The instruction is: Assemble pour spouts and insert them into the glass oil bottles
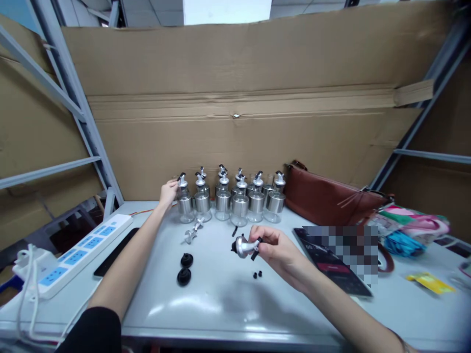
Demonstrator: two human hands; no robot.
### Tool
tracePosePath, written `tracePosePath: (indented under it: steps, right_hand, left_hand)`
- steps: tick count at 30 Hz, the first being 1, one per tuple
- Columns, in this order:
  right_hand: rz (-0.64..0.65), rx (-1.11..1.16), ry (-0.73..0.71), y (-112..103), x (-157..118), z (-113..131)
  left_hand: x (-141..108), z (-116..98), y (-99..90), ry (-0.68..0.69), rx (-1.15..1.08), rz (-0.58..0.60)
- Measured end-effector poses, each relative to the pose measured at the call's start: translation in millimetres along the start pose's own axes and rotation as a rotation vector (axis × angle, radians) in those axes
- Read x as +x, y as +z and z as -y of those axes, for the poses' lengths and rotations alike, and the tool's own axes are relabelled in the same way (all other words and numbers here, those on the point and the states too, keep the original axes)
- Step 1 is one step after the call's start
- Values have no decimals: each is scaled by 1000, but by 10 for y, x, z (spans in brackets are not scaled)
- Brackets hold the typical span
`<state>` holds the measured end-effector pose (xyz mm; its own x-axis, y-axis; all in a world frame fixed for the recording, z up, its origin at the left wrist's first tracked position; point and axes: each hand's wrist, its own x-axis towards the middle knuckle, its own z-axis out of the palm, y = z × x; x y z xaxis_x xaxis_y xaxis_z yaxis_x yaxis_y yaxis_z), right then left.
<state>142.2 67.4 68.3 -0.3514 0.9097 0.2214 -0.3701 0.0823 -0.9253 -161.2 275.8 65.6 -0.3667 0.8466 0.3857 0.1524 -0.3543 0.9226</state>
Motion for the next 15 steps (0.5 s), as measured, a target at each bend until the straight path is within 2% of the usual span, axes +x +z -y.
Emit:
tracePosePath:
  steps: [3, 6, 7, 10, 13, 15]
  right_hand:
    - [36, -103, -50, 55, -72, 26]
    - [108, -195, -117, 145, -156, 45]
    - [119, -209, -136, 181, -182, 49]
    - [82, -224, -176, 290, -230, 62]
    - [-30, -235, -247, 371, -224, 108]
    - [-121, -282, -341, 398, -194, 168]
  left_hand:
    - [-43, -116, -145, 119, 71, -134]
    - [-140, -360, -269, 253, 141, -214]
    - [-187, -467, -293, 323, 166, -230]
    - [-398, -846, -290, 666, 267, -308]
    - [-742, -1221, -172, 874, 236, -297]
    - [-1043, -1395, -45, 920, 187, -181]
